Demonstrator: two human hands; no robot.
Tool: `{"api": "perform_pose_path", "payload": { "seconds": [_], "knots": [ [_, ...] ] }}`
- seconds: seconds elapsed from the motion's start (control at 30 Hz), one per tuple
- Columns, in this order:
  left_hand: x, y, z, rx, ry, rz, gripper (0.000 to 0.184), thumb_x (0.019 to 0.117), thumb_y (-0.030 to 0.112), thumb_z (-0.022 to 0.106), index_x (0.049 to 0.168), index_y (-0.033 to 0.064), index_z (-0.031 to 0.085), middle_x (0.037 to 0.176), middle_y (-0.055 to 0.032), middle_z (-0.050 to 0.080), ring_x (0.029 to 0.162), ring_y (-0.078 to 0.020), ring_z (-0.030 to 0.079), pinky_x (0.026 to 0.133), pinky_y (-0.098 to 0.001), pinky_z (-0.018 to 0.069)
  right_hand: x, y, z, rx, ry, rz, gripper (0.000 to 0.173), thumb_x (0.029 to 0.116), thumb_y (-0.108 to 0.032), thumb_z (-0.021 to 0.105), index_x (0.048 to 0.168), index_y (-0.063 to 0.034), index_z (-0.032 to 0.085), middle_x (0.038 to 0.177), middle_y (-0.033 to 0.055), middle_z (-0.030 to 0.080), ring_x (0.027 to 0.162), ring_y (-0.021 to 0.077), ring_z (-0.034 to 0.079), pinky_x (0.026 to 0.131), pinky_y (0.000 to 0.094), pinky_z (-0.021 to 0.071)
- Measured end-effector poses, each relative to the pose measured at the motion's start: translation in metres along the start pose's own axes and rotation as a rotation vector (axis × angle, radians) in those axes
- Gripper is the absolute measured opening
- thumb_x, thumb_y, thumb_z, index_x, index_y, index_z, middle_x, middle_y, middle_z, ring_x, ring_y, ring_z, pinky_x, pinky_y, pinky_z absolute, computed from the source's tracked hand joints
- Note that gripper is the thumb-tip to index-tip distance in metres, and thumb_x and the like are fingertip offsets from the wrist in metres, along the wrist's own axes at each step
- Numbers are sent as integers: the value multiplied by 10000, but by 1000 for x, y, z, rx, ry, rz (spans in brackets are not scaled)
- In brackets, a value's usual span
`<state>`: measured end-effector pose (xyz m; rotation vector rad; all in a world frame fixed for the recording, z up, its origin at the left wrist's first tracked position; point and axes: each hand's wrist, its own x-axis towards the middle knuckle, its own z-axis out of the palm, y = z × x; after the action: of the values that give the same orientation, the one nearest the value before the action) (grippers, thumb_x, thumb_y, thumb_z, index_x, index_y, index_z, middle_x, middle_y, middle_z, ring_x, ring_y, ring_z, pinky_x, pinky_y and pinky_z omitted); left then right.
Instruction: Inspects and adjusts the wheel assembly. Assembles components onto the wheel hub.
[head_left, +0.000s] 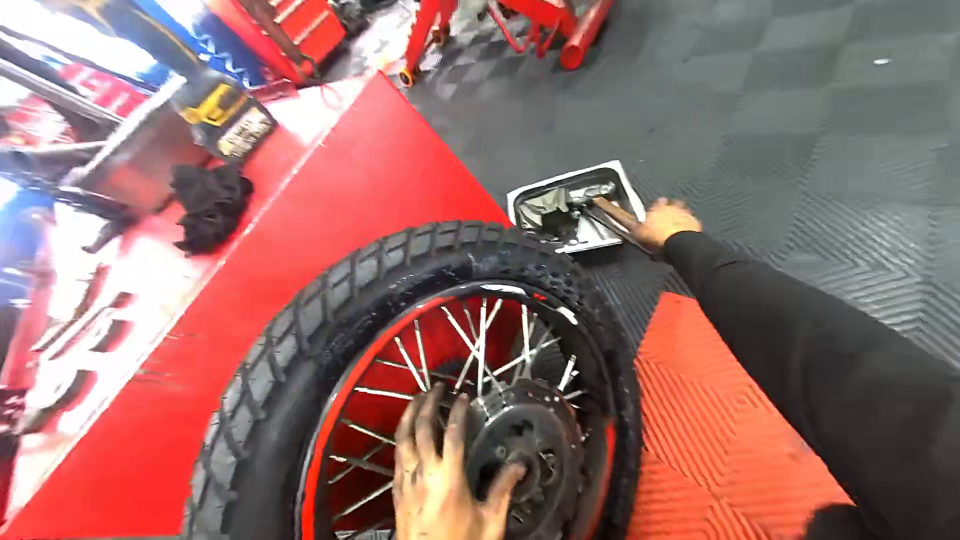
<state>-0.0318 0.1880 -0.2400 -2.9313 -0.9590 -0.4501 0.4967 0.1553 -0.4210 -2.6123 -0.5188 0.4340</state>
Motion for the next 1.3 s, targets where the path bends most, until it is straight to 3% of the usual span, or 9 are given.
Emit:
{"api": "perform_pose_path", "payload": {
  "seconds": [0.17, 0.27, 0.43, 0.57, 0.67, 0.8, 0.9, 0.97, 1.3],
  "knots": [
    [2, -1, 3, 17, -6, -20, 902, 737, 820, 677, 1354, 162, 663, 1457, -197, 560, 1393, -419, 469, 1094, -538, 460, 24, 3, 18, -146, -125, -7, 514, 964, -398, 611, 1014, 111, 661, 1046, 378, 656, 1025, 563, 641, 792, 767, 474],
    [1, -2, 3, 34, 4, -17, 817, 808, 776, 622, 1365, 180, 656, 1467, -180, 557, 1410, -401, 455, 1104, -522, 450, 22, 7, 7, -35, -125, -13, 716, 1001, -578, 486, 952, 118, 648, 1037, 389, 643, 1027, 563, 634, 803, 752, 472],
    [1, -1, 8, 5, 58, -6, 607, 927, 616, 510, 1336, 199, 677, 1448, -143, 573, 1391, -371, 472, 1106, -525, 441, -102, 71, -4, 473, 19, -211, 584, 1044, -547, 480, 1278, -28, 606, 972, 259, 659, 801, 434, 654, 709, 688, 522],
    [-5, -1, 5, -72, 14, -3, 546, 975, 498, 473, 1374, 166, 644, 1485, -91, 536, 1428, -313, 425, 1138, -506, 412, -211, 88, -30, 764, -139, -316, 745, 935, -418, 700, 1546, -251, 307, 1048, 56, 645, 717, 176, 663, 607, 398, 598],
    [-2, 0, 2, -96, 6, 19, 546, 1017, 455, 417, 1419, 135, 603, 1510, -97, 512, 1447, -305, 405, 1159, -502, 391, -244, 64, -37, 910, 9, -372, 728, 987, -297, 675, 1571, -276, 241, 1118, 5, 595, 724, 118, 641, 608, 338, 603],
    [-3, 1, 5, -131, 61, 29, 512, 1054, 399, 343, 1404, 136, 609, 1472, -102, 544, 1426, -303, 426, 1158, -501, 387, -317, 80, -3, 574, 118, -807, 705, 977, -197, 620, 1591, -124, 282, 1299, 169, 622, 963, 216, 691, 796, 441, 611],
    [-5, -1, 7, -134, 85, 22, 477, 1056, 364, 356, 1373, 142, 634, 1434, -104, 572, 1409, -310, 439, 1142, -495, 399, -378, 76, 22, 470, -35, -1089, 604, 900, -309, 662, 1457, -126, 515, 997, 69, 738, 805, 146, 725, 685, 388, 629],
    [-5, -1, 8, -139, 92, 19, 473, 1063, 359, 349, 1374, 143, 633, 1430, -103, 573, 1411, -303, 439, 1146, -490, 397, -398, 53, 27, 470, -77, -1226, 485, 984, -353, 612, 1388, -95, 539, 996, 61, 744, 816, 130, 727, 709, 352, 620],
    [-3, -1, 8, -193, 104, -4, 466, 1069, 345, 330, 1347, 157, 654, 1400, -81, 594, 1414, -290, 438, 1114, -488, 426, -394, 8, 45, 458, 60, -1337, 539, 991, -301, 585, 1457, -60, 463, 1053, 127, 721, 868, 175, 721, 747, 353, 614]
  ]
}}
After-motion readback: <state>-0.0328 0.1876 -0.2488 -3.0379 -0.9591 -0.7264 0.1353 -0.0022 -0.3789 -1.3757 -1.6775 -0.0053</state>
